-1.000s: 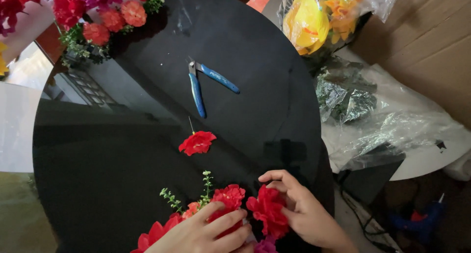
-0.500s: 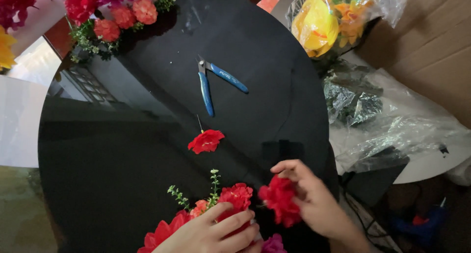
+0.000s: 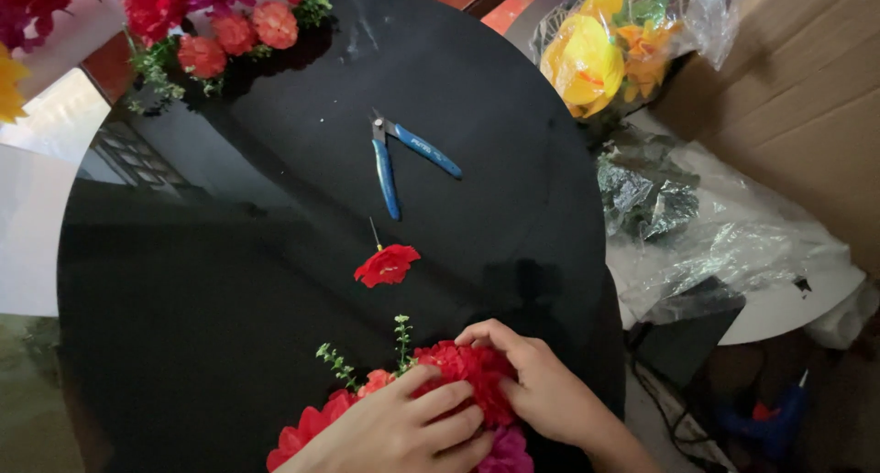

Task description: Arranging various artificial flowers into a decorative bouquet or display on a table.

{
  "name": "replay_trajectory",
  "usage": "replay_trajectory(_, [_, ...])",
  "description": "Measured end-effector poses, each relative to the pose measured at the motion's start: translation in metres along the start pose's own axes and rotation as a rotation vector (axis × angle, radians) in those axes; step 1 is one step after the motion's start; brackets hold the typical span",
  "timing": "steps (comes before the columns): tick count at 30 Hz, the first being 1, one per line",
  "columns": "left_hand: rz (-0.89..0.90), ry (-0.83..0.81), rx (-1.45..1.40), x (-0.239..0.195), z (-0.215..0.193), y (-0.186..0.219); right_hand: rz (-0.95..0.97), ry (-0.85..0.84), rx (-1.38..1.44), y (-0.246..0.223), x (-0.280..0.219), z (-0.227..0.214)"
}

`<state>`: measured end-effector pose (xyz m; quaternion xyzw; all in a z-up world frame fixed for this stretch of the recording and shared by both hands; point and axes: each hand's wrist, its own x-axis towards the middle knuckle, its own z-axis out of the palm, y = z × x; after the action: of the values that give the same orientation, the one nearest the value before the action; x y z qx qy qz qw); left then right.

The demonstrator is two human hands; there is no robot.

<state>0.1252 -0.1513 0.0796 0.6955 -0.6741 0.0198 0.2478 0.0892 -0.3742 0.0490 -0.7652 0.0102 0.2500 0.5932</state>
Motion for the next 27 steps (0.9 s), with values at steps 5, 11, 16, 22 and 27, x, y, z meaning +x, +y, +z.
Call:
replay_trajectory(5, [-0.067,0.134,-0.029,0.010,-0.022,0.009,-0.162,0.061,-0.114,0.019,-0.006,0.002])
replay_trajectory(11, [-0.370,0.308,-0.029,-0.036,-0.101,0.032,-0.308,0.483,-0.151,0.026,-0.035,-0.011])
replay_trajectory(16, [-1.239,0.381,0.448,-0.126,-0.137,0.081,-0.141,0.179,0.019,0.054,-0.037,-0.012])
replay_trajectory(22, [-1.590,0.506,-0.130,-0.253,0.026,0.115,-0.281,0.230,-0.048,0.066,-0.042,-0.004])
replay_trajectory(27, [-1.443,0.284,-0.870,-0.169,0.010,0.128,-0.671,0.137,-0.241,0.083,-0.048,0.013])
